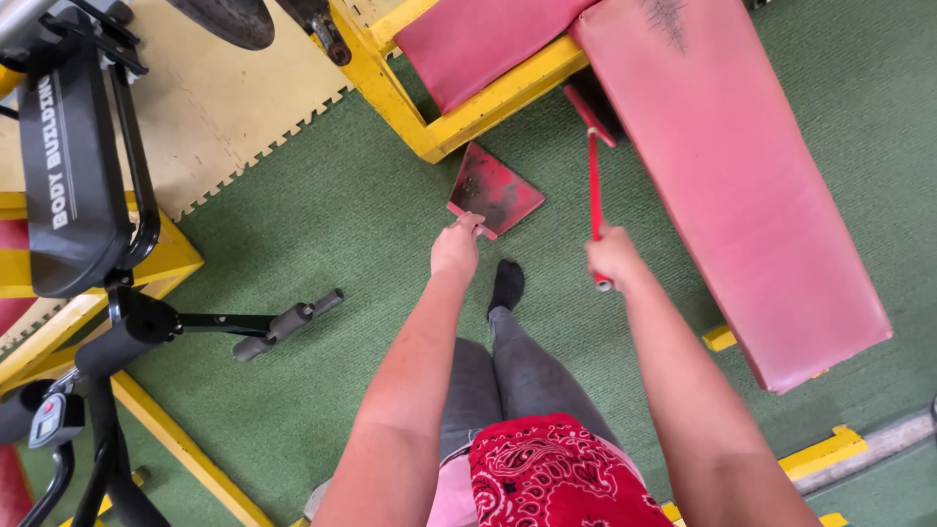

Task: Sweeping the floor of a gym using a broom and a dustpan.

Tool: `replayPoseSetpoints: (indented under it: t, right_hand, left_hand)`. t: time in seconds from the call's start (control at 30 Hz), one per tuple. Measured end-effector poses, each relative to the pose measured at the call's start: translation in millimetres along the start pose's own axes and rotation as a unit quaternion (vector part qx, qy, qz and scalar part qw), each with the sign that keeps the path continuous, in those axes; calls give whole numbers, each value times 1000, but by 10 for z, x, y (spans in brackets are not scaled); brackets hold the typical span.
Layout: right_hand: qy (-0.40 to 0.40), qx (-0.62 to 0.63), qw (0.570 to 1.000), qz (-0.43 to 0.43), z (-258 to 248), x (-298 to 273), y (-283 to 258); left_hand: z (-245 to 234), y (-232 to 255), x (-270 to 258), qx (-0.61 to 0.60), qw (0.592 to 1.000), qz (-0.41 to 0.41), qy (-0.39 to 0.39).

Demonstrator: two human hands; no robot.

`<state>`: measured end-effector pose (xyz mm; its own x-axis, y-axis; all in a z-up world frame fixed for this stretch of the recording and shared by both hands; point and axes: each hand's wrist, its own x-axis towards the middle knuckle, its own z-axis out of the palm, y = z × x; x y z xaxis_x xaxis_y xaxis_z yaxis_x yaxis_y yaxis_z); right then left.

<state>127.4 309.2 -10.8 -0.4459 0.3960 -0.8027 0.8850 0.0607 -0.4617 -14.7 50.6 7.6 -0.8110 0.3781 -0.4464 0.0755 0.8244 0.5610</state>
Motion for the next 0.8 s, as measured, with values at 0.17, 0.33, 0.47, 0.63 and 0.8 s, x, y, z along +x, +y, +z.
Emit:
replayPoseSetpoints:
  t: [0.17, 0.33, 0.47, 0.63, 0.8]
  right_hand:
    - [-36, -147, 987, -47, 517, -730, 140]
    - [-120, -59, 991, 27, -166, -1313, 90]
    - [-131, 74, 982, 114, -666, -1456, -175]
    - [-30, 32, 998, 53, -509, -610, -167]
    - [-24, -111, 993, -11, 312, -361, -117]
  left_hand:
    - [144, -141, 60, -9, 999, 37, 21]
    - [8, -2, 28, -4, 1000, 3, 5]
    - [-22, 20, 15, -13, 1000, -6, -3]
    - [13, 23, -4, -9, 1000, 4, 4]
    - [-9, 83, 46, 3, 1000, -3, -5]
